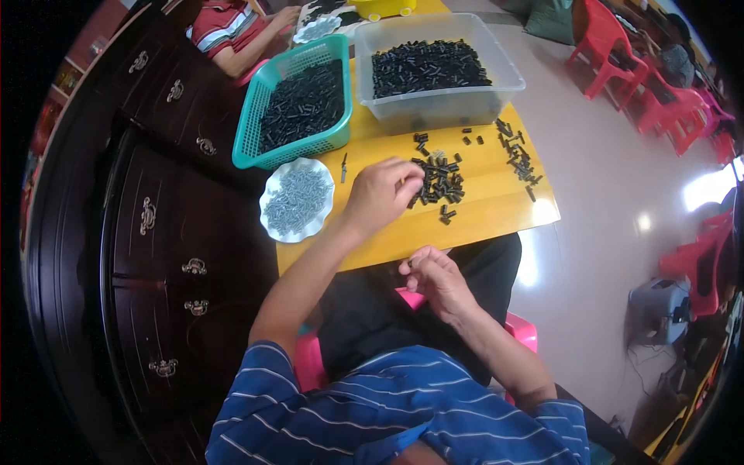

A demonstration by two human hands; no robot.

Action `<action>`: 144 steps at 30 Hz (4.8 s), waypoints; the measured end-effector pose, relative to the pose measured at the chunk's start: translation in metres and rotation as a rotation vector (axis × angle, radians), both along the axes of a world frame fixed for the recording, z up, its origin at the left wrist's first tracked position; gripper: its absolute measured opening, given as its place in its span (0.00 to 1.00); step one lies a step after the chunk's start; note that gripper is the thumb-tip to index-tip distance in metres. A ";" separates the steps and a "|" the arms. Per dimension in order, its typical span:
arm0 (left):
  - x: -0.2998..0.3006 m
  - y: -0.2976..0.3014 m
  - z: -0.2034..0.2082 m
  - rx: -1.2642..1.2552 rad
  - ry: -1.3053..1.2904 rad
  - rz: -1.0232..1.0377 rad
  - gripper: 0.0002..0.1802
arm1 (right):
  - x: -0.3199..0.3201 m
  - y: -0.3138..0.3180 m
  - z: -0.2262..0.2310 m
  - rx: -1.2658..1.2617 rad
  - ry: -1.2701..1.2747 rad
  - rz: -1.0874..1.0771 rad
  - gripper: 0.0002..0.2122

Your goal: The person picks up black plastic cylinders and small metal pins from containers on a table, joins them together by hand, and places the assembled units into a red bag.

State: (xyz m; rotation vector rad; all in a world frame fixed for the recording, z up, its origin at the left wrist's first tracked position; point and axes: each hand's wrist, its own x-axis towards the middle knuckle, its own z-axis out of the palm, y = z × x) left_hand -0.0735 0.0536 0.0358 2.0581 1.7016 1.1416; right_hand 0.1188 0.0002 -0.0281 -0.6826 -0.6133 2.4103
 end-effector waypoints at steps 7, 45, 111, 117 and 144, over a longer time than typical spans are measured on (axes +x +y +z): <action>0.001 0.098 -0.032 -0.005 0.304 0.045 0.08 | 0.000 -0.001 -0.001 0.005 -0.003 -0.013 0.04; 0.012 0.133 -0.045 -0.089 0.444 -0.041 0.03 | -0.001 0.001 -0.018 0.060 -0.020 0.051 0.08; 0.030 -0.097 0.019 -0.177 -0.012 -0.083 0.04 | 0.002 -0.003 -0.005 0.210 0.011 0.069 0.11; 0.031 -0.098 0.009 -0.165 0.038 -0.046 0.04 | -0.002 -0.004 -0.012 0.209 -0.029 0.027 0.09; 0.016 -0.092 -0.004 -0.283 -0.202 -0.002 0.05 | 0.003 0.001 -0.005 0.285 -0.064 -0.121 0.08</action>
